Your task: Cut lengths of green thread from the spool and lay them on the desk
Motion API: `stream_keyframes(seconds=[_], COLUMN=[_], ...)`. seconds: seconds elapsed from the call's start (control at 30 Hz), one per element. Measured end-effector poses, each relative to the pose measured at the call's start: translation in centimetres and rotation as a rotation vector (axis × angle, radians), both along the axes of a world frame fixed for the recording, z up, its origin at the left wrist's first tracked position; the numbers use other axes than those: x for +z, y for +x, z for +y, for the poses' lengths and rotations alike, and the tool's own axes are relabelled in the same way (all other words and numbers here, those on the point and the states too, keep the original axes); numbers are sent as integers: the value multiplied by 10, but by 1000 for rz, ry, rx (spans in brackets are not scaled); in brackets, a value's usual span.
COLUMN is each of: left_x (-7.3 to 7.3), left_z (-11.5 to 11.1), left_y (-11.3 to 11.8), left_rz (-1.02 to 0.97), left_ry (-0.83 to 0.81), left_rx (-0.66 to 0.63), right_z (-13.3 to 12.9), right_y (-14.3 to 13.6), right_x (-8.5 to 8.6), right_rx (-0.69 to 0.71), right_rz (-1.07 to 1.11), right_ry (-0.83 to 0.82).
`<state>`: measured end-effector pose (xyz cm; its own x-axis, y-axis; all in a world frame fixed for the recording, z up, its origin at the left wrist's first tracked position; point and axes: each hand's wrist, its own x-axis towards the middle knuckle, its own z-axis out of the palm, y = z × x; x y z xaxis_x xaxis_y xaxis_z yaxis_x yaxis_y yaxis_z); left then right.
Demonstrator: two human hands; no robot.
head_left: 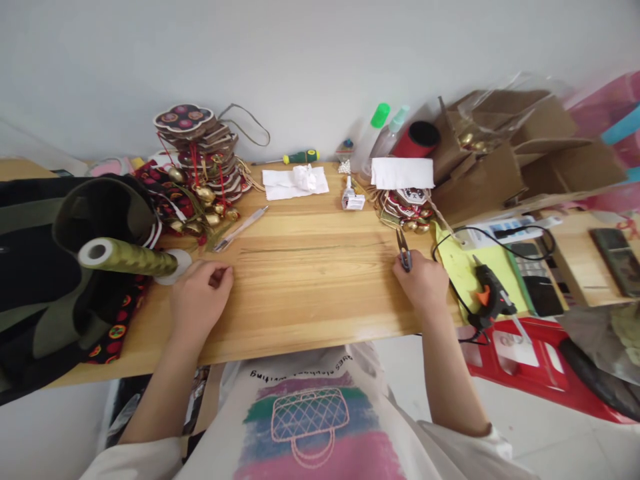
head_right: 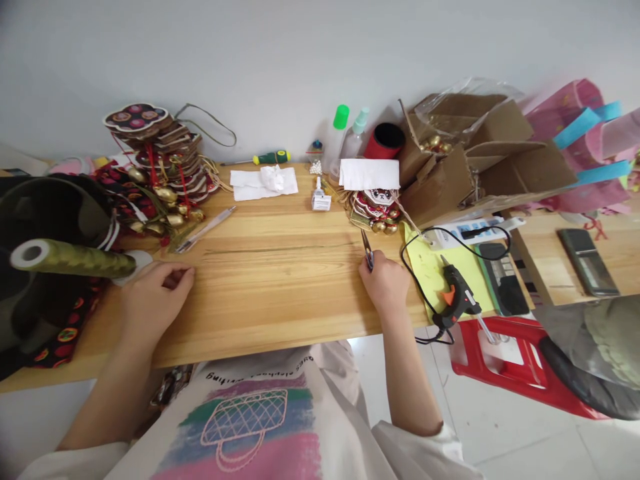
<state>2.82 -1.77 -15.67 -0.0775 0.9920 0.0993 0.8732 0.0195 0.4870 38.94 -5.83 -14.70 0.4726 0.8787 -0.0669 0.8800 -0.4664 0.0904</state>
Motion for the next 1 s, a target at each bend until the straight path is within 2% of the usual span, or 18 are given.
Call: stream_keyframes(seconds=[0.17, 0.33, 0.63, 1.0], left_x=[-4, -1, -2, -3], left_z=[-1, -2, -2, -2], left_y=[-2, -1, -2, -2], left_rz=[9, -1, 4, -6], left_ry=[20, 15, 8, 6], left_rx=[-7, 1, 4, 0], right_z=[0, -1, -1, -4], right_y=[-1, 1, 3, 9], right_x=[-1, -4, -4, -8], right_rx=[4, 36, 33, 33], right_rz=[-14, -20, 44, 140], right_ry=[21, 54, 40, 117])
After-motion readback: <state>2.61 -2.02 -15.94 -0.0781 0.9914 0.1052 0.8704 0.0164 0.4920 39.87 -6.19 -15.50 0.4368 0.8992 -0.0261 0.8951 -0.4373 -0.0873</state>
